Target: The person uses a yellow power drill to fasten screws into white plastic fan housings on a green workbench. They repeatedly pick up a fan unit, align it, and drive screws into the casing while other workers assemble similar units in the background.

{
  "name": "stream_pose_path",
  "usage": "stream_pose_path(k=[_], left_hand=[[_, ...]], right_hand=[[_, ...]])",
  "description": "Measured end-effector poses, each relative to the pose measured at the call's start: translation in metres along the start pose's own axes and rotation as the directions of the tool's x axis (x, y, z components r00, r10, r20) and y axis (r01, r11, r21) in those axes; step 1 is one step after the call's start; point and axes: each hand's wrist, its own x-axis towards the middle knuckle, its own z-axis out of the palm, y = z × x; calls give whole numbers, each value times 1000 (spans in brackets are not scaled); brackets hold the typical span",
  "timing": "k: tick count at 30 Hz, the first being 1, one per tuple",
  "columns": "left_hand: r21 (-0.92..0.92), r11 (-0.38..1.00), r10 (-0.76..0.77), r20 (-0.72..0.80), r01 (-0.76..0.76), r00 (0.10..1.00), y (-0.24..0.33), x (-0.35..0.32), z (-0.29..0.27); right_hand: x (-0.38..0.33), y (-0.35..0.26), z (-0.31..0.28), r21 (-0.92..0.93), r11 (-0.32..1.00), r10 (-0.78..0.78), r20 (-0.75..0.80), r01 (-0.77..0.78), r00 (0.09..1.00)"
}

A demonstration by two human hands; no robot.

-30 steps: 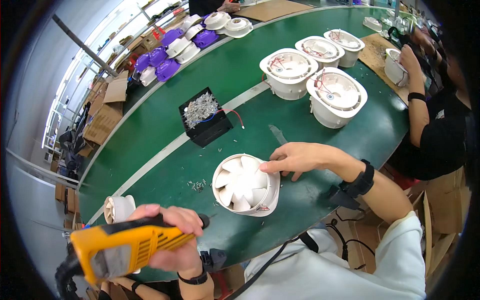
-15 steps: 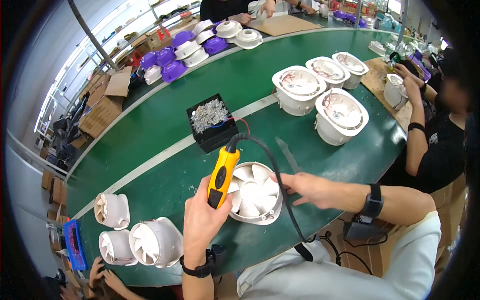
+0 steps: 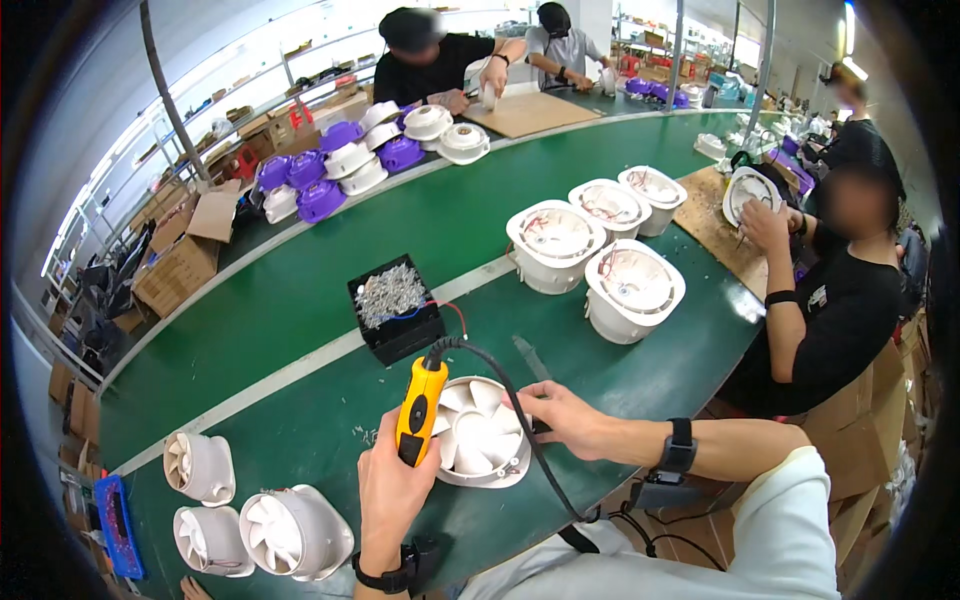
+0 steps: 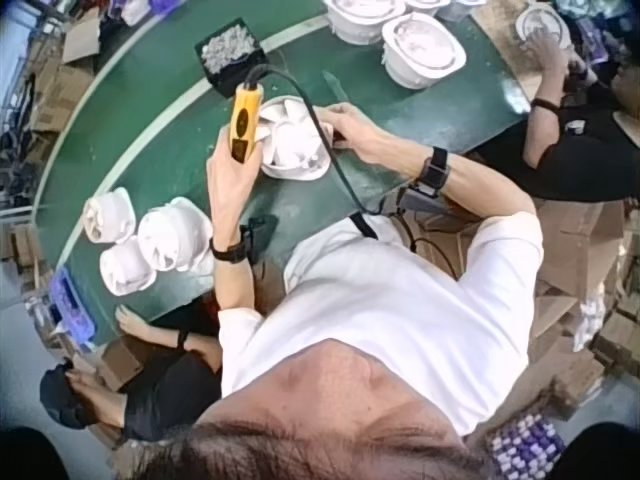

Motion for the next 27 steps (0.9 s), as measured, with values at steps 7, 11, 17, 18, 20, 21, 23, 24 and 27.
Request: stream_pose_path(k=[7, 11, 17, 18, 20, 21, 23, 24, 27], left_hand=[[-31, 999, -29, 5, 29, 1000, 12, -1, 3], [-58, 996, 57, -80, -61, 995, 3, -4, 8], [-159, 985, 51, -67, -61, 996, 18, -9, 6], [-232, 973, -4, -75, -14, 997, 20, -12, 5], [-342, 928, 66, -237, -146, 969, 2, -14, 3], [-376, 903, 90, -304, -206, 948, -5, -14, 4], [-450, 839, 124, -389, -305, 913, -6, -15, 5], [-488, 805, 128, -413, -338, 902, -7, -16, 5], [-504, 785, 104, -464, -359, 880, -3, -24, 3]], right_hand=[[13, -5, -26, -292, 938, -144, 163, 187, 976], [28, -3, -17, -344, 889, -303, 49, 301, 952], [16, -14, -26, -252, 885, -403, 6, 391, 915], [11, -18, -28, -371, 816, -490, -34, 444, 871], [-2, -35, -28, -593, 634, -649, -57, 497, 759], [-12, -40, -29, -637, 535, -743, -42, 555, 668], [-27, -45, -35, -804, 137, -909, 131, 579, 396], [-30, -45, -37, -837, -106, -933, 271, 536, 239], [-20, -28, -53, -762, -574, -731, 642, 301, 232]])
